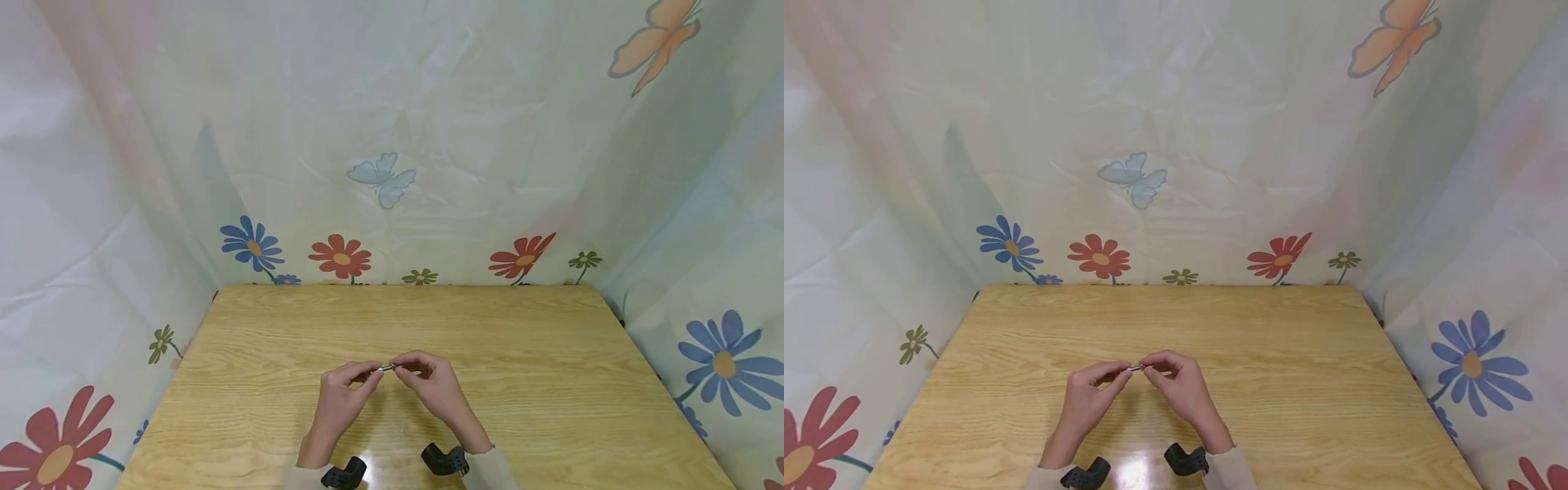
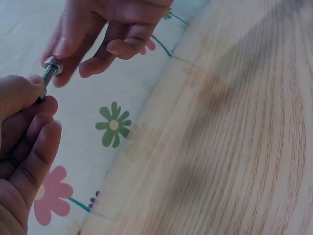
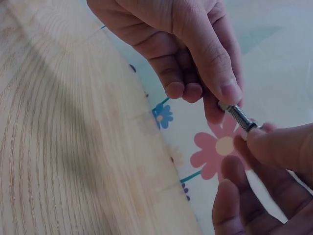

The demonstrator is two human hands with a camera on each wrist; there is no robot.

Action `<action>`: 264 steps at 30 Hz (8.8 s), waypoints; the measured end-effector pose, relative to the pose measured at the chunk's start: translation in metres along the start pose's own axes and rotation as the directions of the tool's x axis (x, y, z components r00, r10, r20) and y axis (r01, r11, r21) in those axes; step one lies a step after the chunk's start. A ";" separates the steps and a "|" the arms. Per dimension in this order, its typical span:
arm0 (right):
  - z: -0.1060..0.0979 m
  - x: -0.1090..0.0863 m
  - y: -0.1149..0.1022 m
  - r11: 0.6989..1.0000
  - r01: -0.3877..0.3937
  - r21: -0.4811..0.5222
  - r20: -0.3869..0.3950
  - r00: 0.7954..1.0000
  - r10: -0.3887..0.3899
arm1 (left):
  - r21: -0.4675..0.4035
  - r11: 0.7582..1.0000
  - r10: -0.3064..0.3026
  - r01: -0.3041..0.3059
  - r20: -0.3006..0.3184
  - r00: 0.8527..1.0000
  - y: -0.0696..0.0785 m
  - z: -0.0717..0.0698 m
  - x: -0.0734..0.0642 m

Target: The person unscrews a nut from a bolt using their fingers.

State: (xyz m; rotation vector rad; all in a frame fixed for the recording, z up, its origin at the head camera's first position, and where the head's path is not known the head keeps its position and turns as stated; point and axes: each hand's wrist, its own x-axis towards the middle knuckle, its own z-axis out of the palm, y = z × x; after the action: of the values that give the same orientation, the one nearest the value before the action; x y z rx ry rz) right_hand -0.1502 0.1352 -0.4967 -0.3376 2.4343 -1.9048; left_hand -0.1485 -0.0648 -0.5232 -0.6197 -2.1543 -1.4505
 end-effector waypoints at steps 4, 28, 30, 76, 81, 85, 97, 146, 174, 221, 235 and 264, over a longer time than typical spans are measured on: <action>-0.001 -0.001 0.000 0.997 0.055 0.051 0.018 0.998 -0.056 | -0.015 1.000 -0.022 0.022 0.010 1.000 0.000 -0.001 -0.001; -0.005 0.002 0.002 0.998 -0.067 -0.017 0.124 0.990 0.068 | -0.002 1.000 -0.027 0.027 0.041 0.999 0.000 -0.004 0.000; -0.005 0.002 0.003 0.999 -0.045 -0.017 0.137 0.989 0.047 | 0.002 1.000 -0.031 0.031 0.047 0.998 -0.001 -0.004 -0.001; -0.005 0.000 0.000 0.999 -0.034 -0.027 0.115 0.993 0.037 | -0.038 0.999 -0.021 0.023 0.064 0.998 -0.002 -0.003 -0.001; -0.004 0.001 0.002 1.000 0.009 -0.024 0.106 0.994 -0.006 | -0.030 0.999 -0.030 0.032 0.057 0.998 -0.001 -0.003 0.000; -0.004 0.001 0.003 1.000 0.010 0.018 0.079 0.997 -0.012 | -0.033 0.998 -0.045 0.046 0.044 0.998 0.000 -0.003 0.000; -0.001 0.003 0.005 0.990 -0.142 -0.013 0.081 0.987 0.142 | -0.047 0.999 -0.004 0.005 0.019 1.000 -0.004 -0.001 0.000; -0.002 -0.001 0.002 0.997 -0.072 0.007 0.081 0.994 0.071 | -0.004 1.000 0.024 -0.024 -0.004 1.000 -0.003 0.001 0.000; 0.000 0.000 0.002 0.989 -0.145 0.021 0.016 0.989 0.145 | -0.057 0.997 0.059 -0.060 -0.013 0.998 -0.006 0.002 -0.002; -0.002 -0.003 -0.003 0.993 -0.093 0.076 0.065 0.994 0.088 | -0.071 0.993 -0.092 0.093 0.019 0.996 0.006 -0.001 -0.002; -0.006 -0.001 -0.002 0.997 -0.059 0.049 -0.013 0.998 0.059 | -0.059 0.993 -0.098 0.099 0.013 0.995 0.003 -0.003 -0.001; -0.014 0.009 0.020 0.986 -0.164 0.002 -0.133 0.978 0.163 | 0.003 0.990 -0.139 0.139 0.073 0.988 -0.020 0.004 0.004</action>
State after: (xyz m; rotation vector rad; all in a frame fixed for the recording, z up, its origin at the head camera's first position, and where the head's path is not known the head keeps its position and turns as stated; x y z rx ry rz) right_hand -0.1640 0.1514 -0.5110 -0.0091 2.4635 -1.9043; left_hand -0.1643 -0.0678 -0.5364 -0.5400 -2.2937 -1.5236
